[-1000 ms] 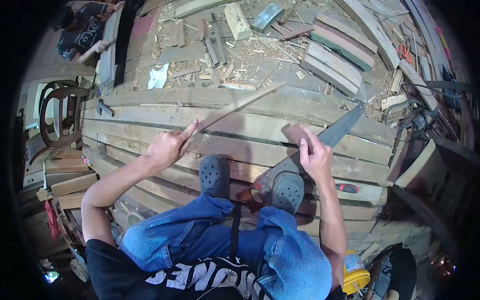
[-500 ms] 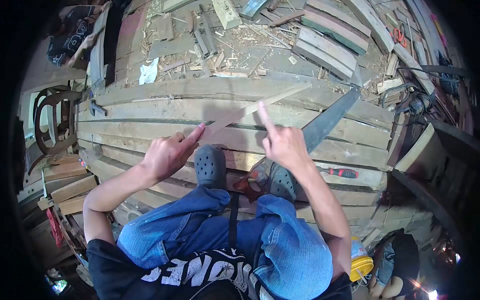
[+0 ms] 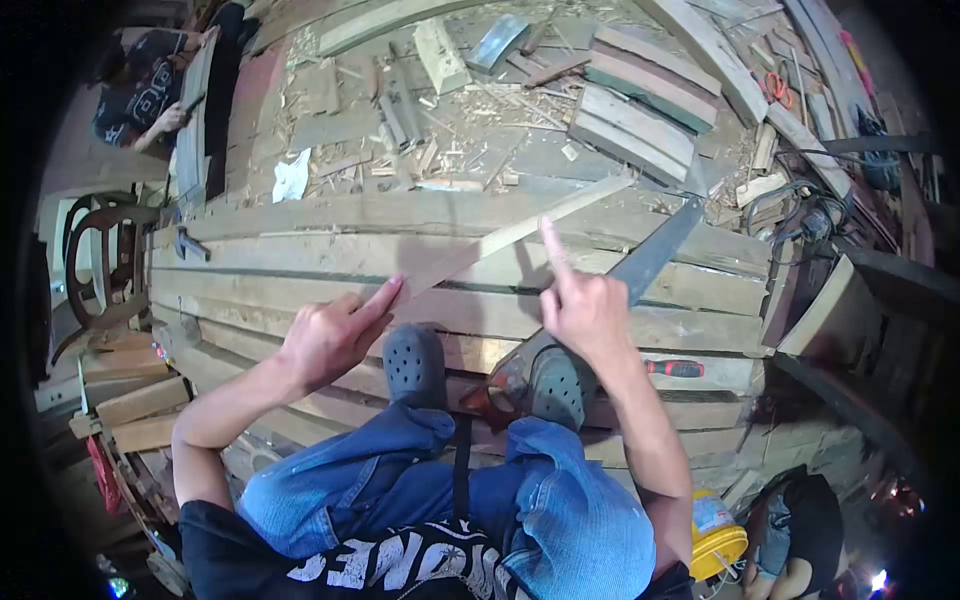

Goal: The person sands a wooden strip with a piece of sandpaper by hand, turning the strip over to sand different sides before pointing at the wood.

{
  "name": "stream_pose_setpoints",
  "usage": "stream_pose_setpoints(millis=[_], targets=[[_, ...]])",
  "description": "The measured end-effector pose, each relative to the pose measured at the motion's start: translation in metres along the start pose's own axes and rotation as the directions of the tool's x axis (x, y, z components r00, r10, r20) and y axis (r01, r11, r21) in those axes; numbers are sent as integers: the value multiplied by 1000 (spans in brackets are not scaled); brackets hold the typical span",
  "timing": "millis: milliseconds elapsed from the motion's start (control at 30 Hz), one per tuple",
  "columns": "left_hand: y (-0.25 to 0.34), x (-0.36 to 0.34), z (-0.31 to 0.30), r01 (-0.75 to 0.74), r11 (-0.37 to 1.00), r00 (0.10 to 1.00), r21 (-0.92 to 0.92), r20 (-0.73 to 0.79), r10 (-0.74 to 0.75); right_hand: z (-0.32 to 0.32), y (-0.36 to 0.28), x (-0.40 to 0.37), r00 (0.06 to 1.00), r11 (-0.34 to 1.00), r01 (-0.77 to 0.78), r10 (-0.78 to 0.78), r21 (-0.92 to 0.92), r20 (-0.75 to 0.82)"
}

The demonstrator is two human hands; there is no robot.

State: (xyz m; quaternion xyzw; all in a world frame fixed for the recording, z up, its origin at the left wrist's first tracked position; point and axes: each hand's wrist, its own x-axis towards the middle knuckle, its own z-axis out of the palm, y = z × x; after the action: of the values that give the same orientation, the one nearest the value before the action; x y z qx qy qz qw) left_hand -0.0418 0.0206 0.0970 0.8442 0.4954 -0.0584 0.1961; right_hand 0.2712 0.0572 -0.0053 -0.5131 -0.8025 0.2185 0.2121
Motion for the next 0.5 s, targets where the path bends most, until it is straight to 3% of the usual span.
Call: stream_pose_setpoints(millis=[67, 300, 367, 433, 500], targets=[[-1, -3, -3, -22, 1000, 999, 10, -25, 22, -16, 10, 6, 993, 994, -86, 80, -69, -81], [5, -4, -10, -60, 997, 989, 54, -135, 67, -42, 27, 18, 974, 983, -159, 142, -87, -177], [2, -3, -8, -65, 926, 995, -371, -94, 32, -41, 11, 17, 978, 994, -105, 96, -41, -184], [4, 0, -16, -64, 883, 996, -465, -88, 26, -34, -7, 14, 980, 999, -49, 48, 2, -191], [8, 1, -28, 162, 762, 980, -627, 191, -51, -23, -22, 6, 988, 997, 77, -73, 22, -133]])
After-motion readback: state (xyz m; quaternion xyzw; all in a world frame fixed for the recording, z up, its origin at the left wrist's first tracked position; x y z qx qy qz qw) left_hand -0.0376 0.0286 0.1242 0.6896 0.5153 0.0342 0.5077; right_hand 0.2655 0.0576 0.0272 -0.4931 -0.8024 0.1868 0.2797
